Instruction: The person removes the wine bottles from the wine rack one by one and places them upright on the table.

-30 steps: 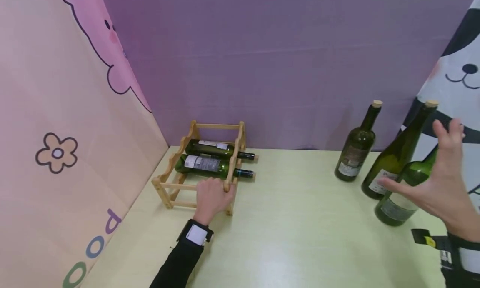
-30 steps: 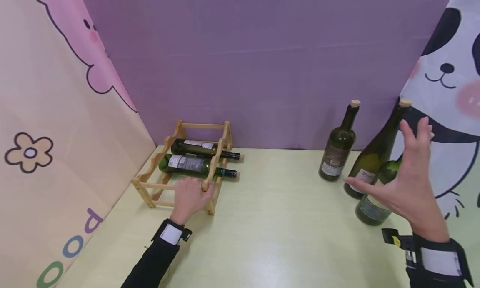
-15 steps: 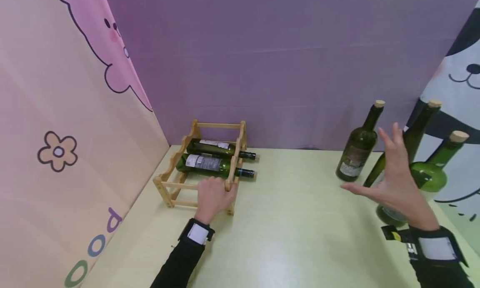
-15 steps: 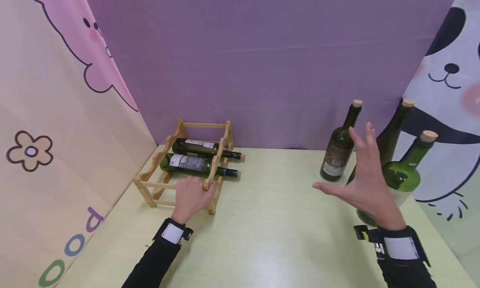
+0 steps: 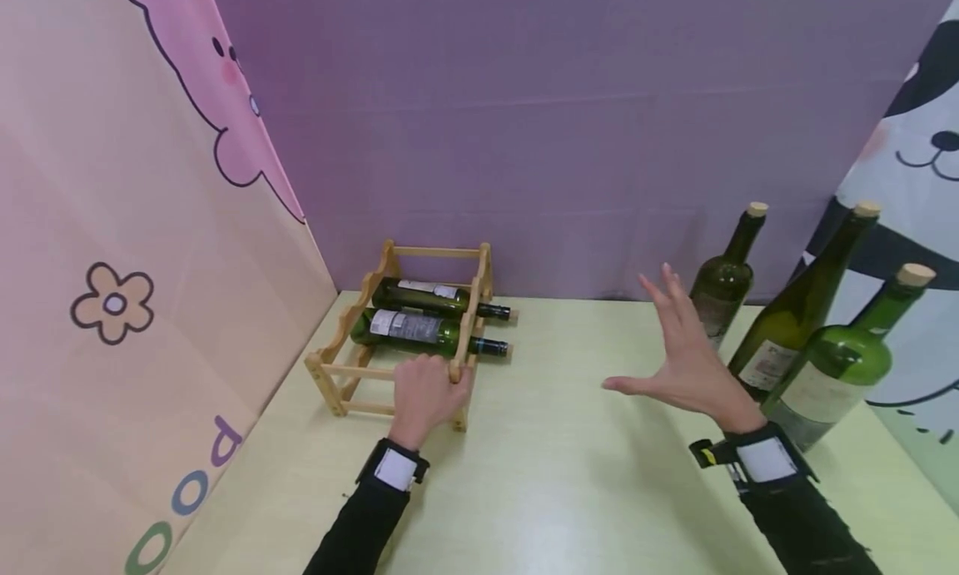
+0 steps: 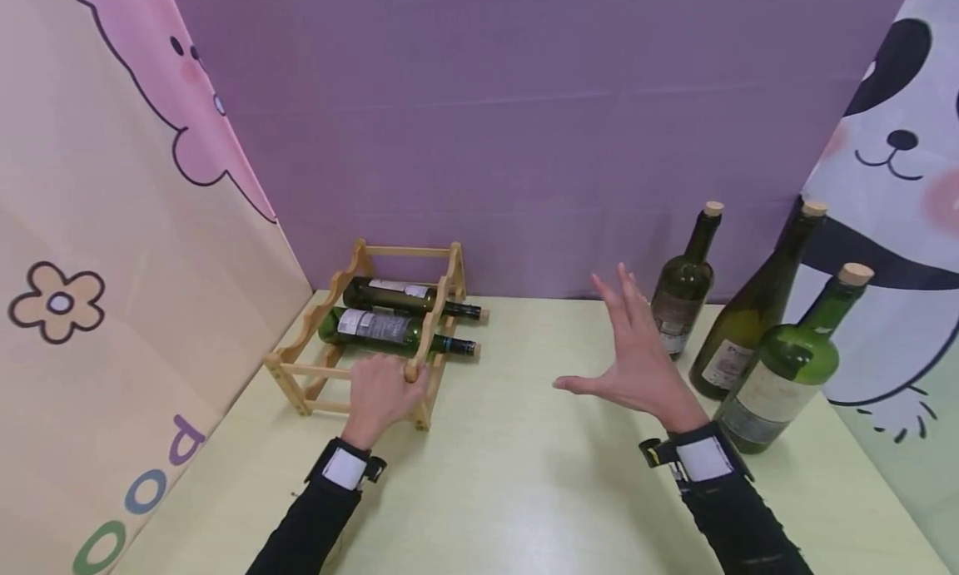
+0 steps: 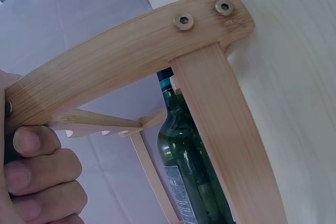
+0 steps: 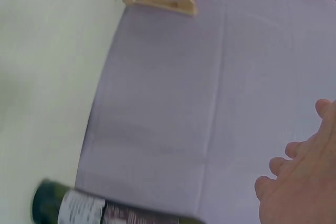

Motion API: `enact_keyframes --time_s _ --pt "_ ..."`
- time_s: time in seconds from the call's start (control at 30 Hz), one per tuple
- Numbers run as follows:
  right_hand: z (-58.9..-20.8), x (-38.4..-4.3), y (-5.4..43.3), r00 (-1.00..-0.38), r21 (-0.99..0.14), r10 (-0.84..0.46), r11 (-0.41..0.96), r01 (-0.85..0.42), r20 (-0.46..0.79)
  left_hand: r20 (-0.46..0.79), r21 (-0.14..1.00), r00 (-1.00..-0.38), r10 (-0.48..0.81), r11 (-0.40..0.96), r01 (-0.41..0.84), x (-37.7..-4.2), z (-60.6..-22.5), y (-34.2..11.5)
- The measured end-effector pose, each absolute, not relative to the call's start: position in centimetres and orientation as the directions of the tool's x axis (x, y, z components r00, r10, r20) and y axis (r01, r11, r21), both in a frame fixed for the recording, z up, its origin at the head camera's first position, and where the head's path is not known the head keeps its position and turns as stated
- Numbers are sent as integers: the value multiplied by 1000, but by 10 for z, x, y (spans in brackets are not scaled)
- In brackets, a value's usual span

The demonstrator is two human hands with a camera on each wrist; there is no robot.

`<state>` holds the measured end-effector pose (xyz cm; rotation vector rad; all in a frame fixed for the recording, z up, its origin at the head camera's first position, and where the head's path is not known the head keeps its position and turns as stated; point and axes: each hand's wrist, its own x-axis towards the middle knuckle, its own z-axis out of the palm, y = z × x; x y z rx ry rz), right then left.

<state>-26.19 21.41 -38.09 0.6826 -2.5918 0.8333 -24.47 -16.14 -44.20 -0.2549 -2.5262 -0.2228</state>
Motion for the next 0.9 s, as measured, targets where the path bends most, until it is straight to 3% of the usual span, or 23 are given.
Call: enact_keyframes --time_s 0.53,0.9 --pt "-395 -298 142 -802 -372 -479 715 -592 357 596 79 -791 137 970 228 -243 -441 -161" --pt "-406 -319 102 -839 -390 -490 742 -545 238 601 68 -787 135 973 219 -244 -440 -161"
